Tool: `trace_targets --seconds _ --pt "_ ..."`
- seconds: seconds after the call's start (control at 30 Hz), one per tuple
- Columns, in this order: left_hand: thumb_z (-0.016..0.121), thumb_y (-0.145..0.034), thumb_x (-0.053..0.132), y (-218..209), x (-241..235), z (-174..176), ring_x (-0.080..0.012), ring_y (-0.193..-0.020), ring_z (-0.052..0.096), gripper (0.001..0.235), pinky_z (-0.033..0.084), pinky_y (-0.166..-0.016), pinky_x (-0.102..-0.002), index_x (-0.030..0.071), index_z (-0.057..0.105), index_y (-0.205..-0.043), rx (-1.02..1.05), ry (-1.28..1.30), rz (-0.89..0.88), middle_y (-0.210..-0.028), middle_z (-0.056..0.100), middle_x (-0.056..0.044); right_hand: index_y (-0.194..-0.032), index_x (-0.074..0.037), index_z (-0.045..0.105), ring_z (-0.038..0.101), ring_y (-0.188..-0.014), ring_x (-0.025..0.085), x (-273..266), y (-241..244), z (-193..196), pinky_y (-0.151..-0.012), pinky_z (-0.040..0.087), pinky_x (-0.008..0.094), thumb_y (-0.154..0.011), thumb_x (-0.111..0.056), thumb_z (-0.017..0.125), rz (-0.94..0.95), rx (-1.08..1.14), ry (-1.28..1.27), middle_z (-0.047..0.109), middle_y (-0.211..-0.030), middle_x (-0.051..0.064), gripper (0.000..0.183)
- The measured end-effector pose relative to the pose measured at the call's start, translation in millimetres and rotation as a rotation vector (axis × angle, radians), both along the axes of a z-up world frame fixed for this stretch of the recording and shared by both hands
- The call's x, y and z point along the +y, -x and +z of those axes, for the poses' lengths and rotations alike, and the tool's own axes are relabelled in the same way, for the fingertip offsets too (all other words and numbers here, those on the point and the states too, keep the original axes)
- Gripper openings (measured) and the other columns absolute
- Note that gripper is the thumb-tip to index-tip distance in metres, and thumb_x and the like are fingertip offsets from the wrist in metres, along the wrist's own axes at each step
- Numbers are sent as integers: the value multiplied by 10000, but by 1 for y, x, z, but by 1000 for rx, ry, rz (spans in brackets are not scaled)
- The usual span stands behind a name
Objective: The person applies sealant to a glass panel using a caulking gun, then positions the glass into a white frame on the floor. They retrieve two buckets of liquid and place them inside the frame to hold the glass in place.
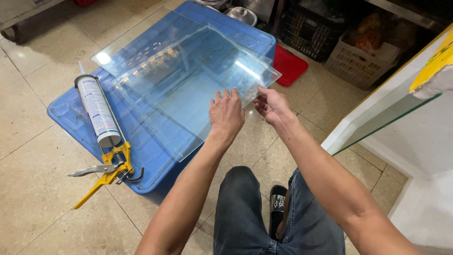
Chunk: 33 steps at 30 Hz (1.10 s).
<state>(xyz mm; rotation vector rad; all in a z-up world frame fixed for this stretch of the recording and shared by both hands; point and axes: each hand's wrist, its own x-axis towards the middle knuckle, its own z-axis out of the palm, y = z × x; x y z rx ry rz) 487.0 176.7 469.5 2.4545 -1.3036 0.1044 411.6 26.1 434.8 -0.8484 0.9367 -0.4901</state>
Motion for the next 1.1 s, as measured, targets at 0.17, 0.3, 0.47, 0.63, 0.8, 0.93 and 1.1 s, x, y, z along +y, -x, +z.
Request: trace_targets --seconds 0.17,0.3,0.47,0.63,0.8,0.93,1.1 --pt "799 -712 64 -1 -3 6 -419 -1191 630 466 566 -909 -503 -4 674 -1156 -342 69 48 -1240 668 -235 -998 -80 636 600 -755 138 -6 -10 10 -608 493 257 -923 -193 748 -59 -112 61 651 -849 23 176" --pt "810 -702 40 -9 -7 14 -441 -1150 656 430 577 -861 -539 0 695 -1114 -321 75 144 -1182 699 -224 -1028 -169 598 602 -739 134 -9 -12 28 -583 473 261 -861 -195 779 -111 -131 8 624 -848 10 247" --pt "782 -790 83 -16 -13 13 -428 -1028 714 230 600 -781 -580 26 727 -1005 -411 77 215 -1116 720 -272 -1250 -7 574 559 -869 149 0 -16 41 -683 519 259 -971 -371 752 69 -375 -136 594 -1013 65 492" --pt "715 -870 117 -18 -15 12 -430 -1027 720 129 604 -756 -567 41 736 -973 -383 144 224 -1056 739 -241 -1574 -11 124 606 -1257 330 6 -35 42 -970 606 365 -984 -240 582 281 -503 -130 547 -1337 216 782" --pt "722 -834 106 -17 -3 23 -434 -1048 715 282 608 -763 -524 48 728 -1110 -382 130 190 -1111 730 -240 -1630 -74 -53 557 -1366 404 19 -39 38 -1007 508 314 -1029 -96 460 324 -645 128 433 -1559 339 790" --pt "726 -771 105 -11 13 44 -465 -1052 704 497 605 -782 -515 75 690 -1265 -478 207 159 -1200 700 -268 -1626 -103 -74 531 -1362 417 38 -33 66 -1095 492 443 -986 -7 434 237 -773 140 421 -1521 326 823" --pt "701 -804 79 -11 12 98 -480 -1085 697 550 610 -821 -504 82 654 -1352 -525 404 66 -1246 681 -273 -1614 -121 -86 584 -1319 400 50 -17 158 -1105 561 485 -931 19 474 169 -868 324 485 -1462 349 894"
